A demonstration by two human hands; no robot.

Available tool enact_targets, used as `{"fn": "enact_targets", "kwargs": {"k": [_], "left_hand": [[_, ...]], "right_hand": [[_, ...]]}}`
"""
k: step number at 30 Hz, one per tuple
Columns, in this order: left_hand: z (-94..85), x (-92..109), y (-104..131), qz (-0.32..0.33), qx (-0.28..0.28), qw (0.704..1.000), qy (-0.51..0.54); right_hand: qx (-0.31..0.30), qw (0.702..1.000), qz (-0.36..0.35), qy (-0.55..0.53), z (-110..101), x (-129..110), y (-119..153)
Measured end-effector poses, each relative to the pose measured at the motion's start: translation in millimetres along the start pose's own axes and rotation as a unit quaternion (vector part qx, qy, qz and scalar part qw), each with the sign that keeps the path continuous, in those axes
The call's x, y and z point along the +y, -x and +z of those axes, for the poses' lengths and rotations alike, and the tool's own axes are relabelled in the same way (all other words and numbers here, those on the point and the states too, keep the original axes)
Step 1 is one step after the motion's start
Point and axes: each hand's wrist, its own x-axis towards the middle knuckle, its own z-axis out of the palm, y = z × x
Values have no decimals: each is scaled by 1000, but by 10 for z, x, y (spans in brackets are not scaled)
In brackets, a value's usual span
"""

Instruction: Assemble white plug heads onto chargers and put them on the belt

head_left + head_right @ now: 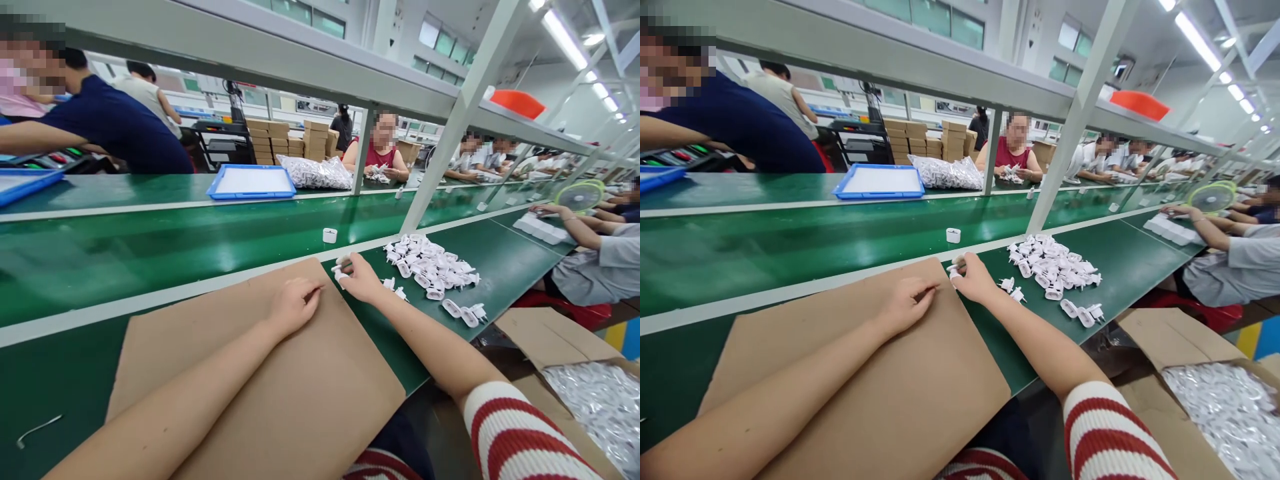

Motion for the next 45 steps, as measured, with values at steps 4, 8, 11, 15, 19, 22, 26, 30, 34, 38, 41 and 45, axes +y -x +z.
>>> {"fn": "enact_targets", "kwargs": {"k": [4, 8, 11, 15, 19, 22, 26, 30, 34, 38, 41, 45], "left_hand": [[29, -98, -16, -64, 17, 993, -93], [94, -213, -3, -142, 2, 986, -83], [103, -325, -46, -191, 9, 981, -30], [33, -498, -417, -257, 26, 965, -40], [43, -666, -1056, -273, 10, 957, -94], [135, -790, -1383, -276, -28, 958, -79], [228, -892, -1439, -254, -38, 965, -51], [203, -821, -1301, -239, 1, 970, -43], [69, -555, -1038, -231, 53, 971, 17], [-101, -127, -521, -224, 15, 972, 76], [-169, 202, -99, -186, 3, 977, 105], [-148, 438, 223, -190, 2, 970, 149]], "right_hand": [[-26, 986, 24, -165, 73, 61, 20], [-4, 951, 96, -295, -58, 166, -6], [-5, 930, 118, -347, -147, 189, -72], [-21, 913, 106, -394, -153, 122, -87], [-43, 895, 117, -429, -138, 30, -6], [-58, 890, 125, -434, -141, 9, 35], [-42, 903, 105, -414, -135, 42, 26], [-26, 913, 107, -393, -125, 64, -7], [-19, 905, 107, -412, -171, 24, -15], [-47, 922, 88, -373, -230, -65, 35], [-31, 963, 38, -266, -216, -150, 114], [-21, 991, -111, -66, -146, -260, 247]]}}
